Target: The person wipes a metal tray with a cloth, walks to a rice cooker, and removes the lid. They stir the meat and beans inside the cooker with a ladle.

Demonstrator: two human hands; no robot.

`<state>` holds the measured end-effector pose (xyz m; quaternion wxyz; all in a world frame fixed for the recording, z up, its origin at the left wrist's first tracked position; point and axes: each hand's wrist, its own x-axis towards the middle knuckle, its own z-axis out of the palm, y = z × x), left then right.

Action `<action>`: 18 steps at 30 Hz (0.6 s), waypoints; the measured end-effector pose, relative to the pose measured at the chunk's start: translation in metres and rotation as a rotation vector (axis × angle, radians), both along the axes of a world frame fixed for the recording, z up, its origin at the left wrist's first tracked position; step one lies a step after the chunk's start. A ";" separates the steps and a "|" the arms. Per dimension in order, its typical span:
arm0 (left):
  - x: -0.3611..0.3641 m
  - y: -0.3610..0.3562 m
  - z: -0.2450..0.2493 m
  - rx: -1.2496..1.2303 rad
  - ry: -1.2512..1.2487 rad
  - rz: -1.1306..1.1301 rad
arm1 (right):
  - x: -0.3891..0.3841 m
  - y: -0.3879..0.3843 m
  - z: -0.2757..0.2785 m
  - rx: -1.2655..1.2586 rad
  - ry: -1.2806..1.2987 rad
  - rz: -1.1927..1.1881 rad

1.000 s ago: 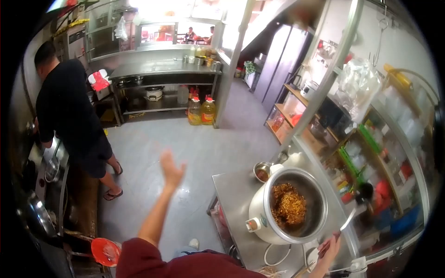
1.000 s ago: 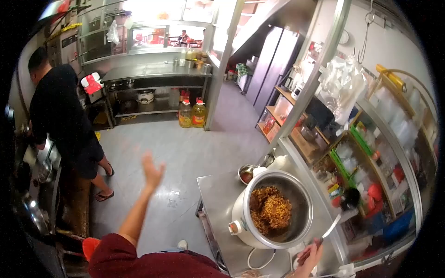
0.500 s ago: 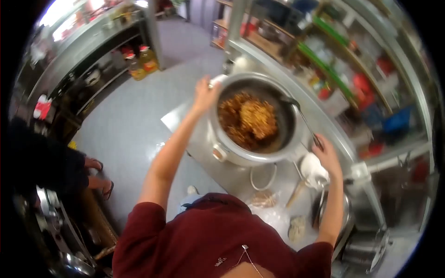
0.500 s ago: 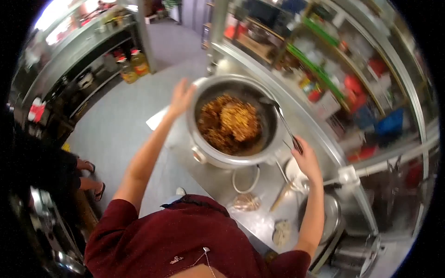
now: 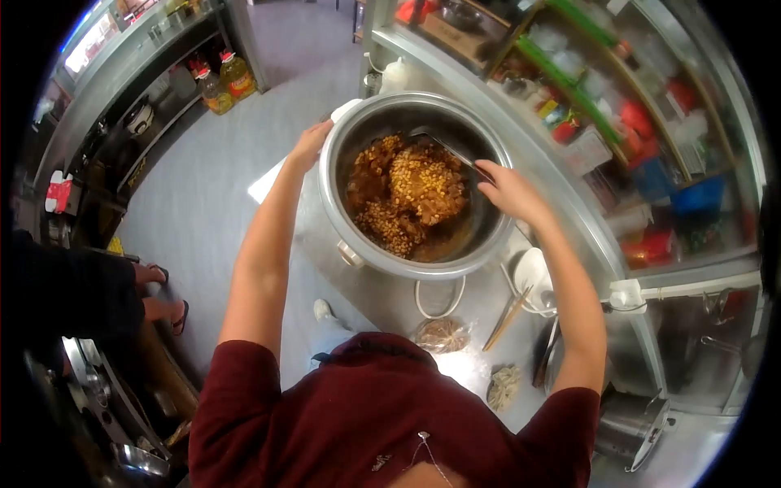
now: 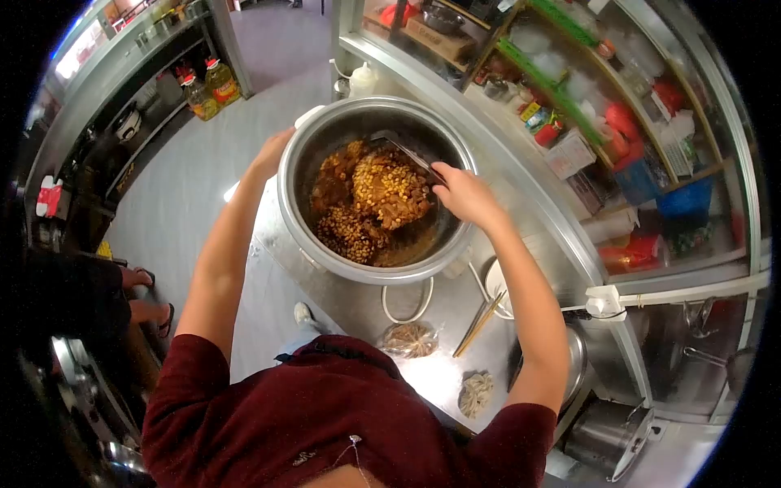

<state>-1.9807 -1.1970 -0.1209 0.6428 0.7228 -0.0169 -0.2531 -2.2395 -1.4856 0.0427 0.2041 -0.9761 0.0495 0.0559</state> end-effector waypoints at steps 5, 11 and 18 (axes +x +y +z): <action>0.020 -0.007 -0.017 -0.210 0.084 0.020 | 0.013 0.010 -0.010 -0.139 0.079 0.050; -0.007 -0.016 0.035 -0.163 -0.007 0.075 | -0.016 0.038 0.002 -0.300 0.220 0.198; 0.006 -0.016 0.014 -0.162 -0.008 0.081 | -0.064 0.022 0.066 -0.250 0.046 0.123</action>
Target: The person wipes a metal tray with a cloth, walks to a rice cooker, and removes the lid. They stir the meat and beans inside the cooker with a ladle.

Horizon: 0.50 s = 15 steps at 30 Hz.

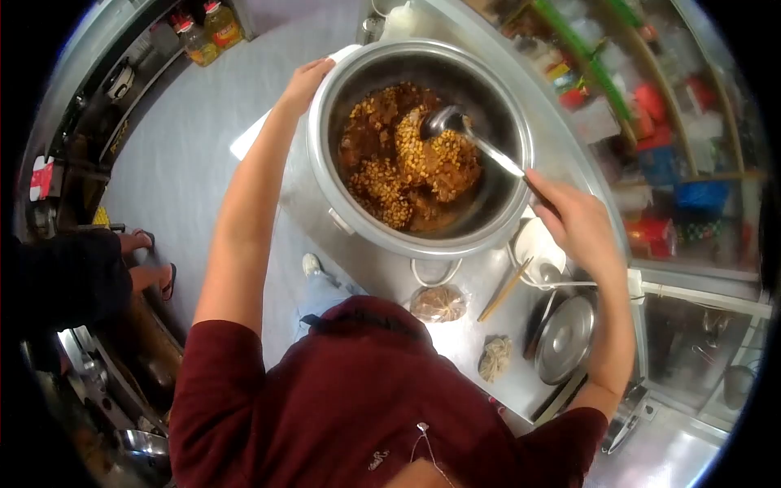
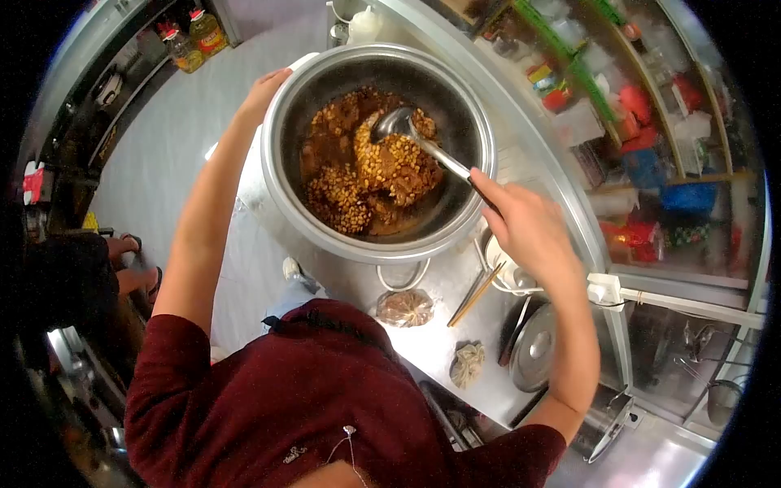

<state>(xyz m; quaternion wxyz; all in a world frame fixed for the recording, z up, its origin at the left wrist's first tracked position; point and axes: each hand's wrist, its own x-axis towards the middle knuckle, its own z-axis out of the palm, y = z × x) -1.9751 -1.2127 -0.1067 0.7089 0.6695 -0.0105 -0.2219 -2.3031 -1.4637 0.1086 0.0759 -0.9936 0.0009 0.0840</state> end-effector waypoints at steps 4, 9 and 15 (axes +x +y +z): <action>-0.002 -0.003 -0.001 0.010 -0.016 0.008 | -0.010 0.012 -0.013 0.157 0.190 0.085; -0.001 -0.001 -0.003 0.036 -0.018 0.014 | 0.021 0.032 -0.055 0.192 0.334 0.065; -0.003 -0.001 -0.004 0.015 -0.052 -0.005 | 0.039 0.020 -0.045 0.279 0.272 0.103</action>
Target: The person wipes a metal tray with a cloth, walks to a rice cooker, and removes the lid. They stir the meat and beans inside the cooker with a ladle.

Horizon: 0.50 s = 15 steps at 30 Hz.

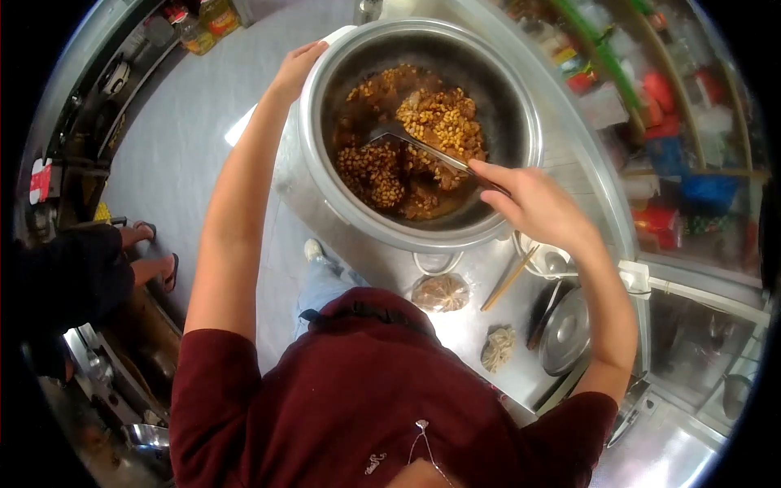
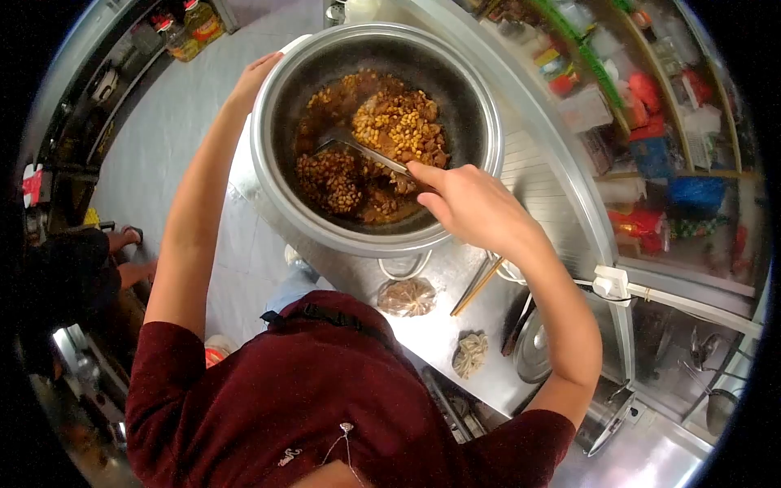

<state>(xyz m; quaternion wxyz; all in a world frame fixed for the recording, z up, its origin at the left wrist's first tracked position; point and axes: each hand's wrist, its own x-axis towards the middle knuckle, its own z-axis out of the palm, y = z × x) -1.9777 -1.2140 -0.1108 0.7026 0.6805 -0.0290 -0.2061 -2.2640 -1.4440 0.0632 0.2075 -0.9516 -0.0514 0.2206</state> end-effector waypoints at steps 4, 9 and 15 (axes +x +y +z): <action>0.002 -0.001 0.000 -0.009 0.010 -0.016 | 0.012 0.032 -0.009 -0.062 0.131 0.005; 0.003 0.001 0.002 0.043 -0.002 -0.016 | 0.013 0.012 0.011 0.033 0.018 -0.027; 0.007 0.003 -0.002 0.050 -0.003 -0.030 | 0.010 0.033 -0.011 -0.081 0.071 0.025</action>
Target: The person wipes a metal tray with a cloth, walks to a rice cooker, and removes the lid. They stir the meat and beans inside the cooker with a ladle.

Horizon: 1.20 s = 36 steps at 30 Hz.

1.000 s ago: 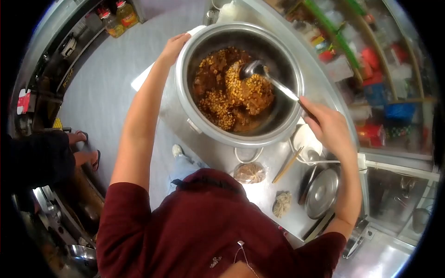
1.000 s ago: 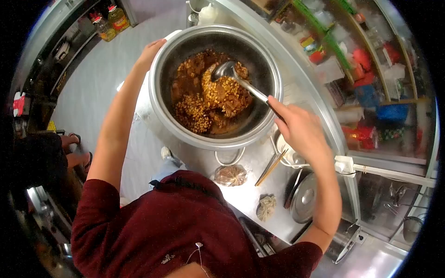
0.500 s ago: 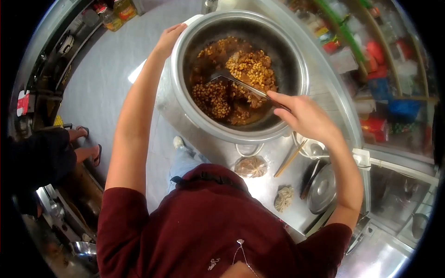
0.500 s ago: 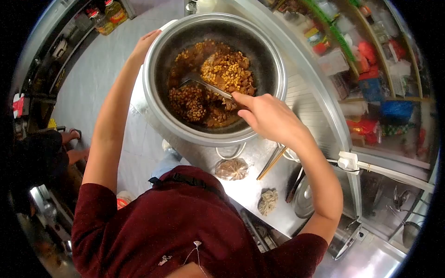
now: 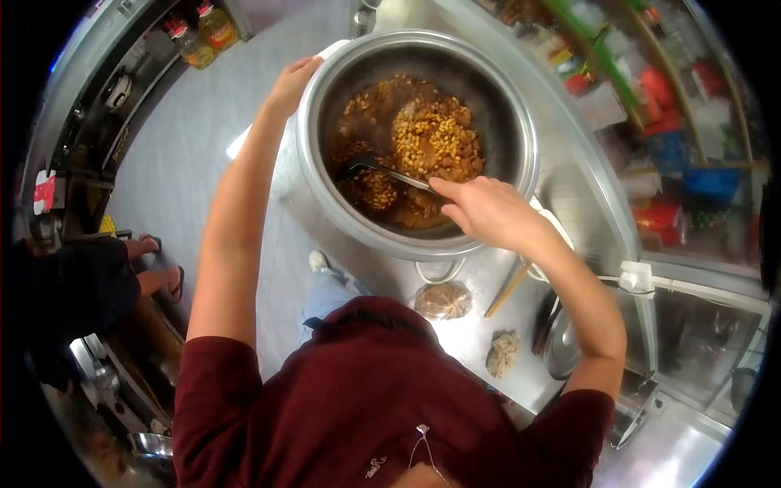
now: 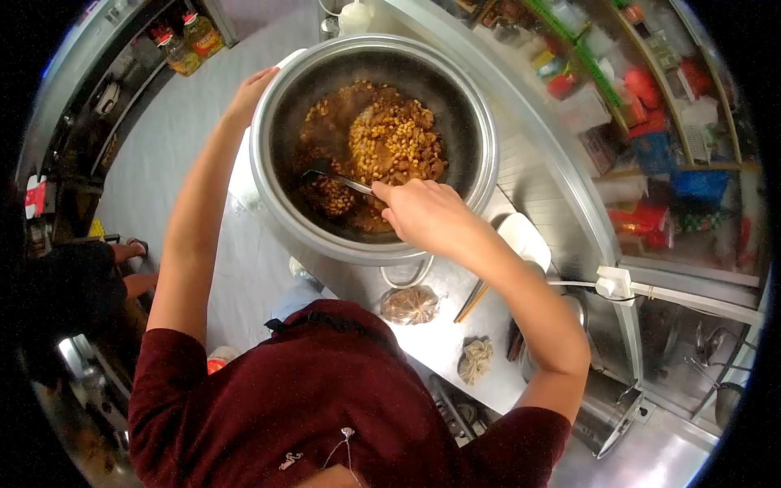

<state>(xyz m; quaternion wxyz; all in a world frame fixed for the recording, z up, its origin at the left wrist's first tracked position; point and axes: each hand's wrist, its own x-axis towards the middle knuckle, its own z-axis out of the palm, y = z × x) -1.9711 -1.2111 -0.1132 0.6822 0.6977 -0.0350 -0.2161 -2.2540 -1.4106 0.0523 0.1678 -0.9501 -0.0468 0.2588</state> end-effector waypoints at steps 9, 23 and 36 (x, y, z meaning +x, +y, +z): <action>-0.004 0.000 0.005 0.040 -0.036 -0.002 | 0.012 0.002 -0.006 -0.141 -0.042 -0.014; -0.002 0.000 0.000 0.015 -0.052 0.032 | -0.045 -0.005 0.008 -0.221 -0.020 0.117; -0.002 -0.004 0.006 0.047 -0.063 0.041 | 0.004 -0.004 -0.036 -0.118 -0.170 -0.120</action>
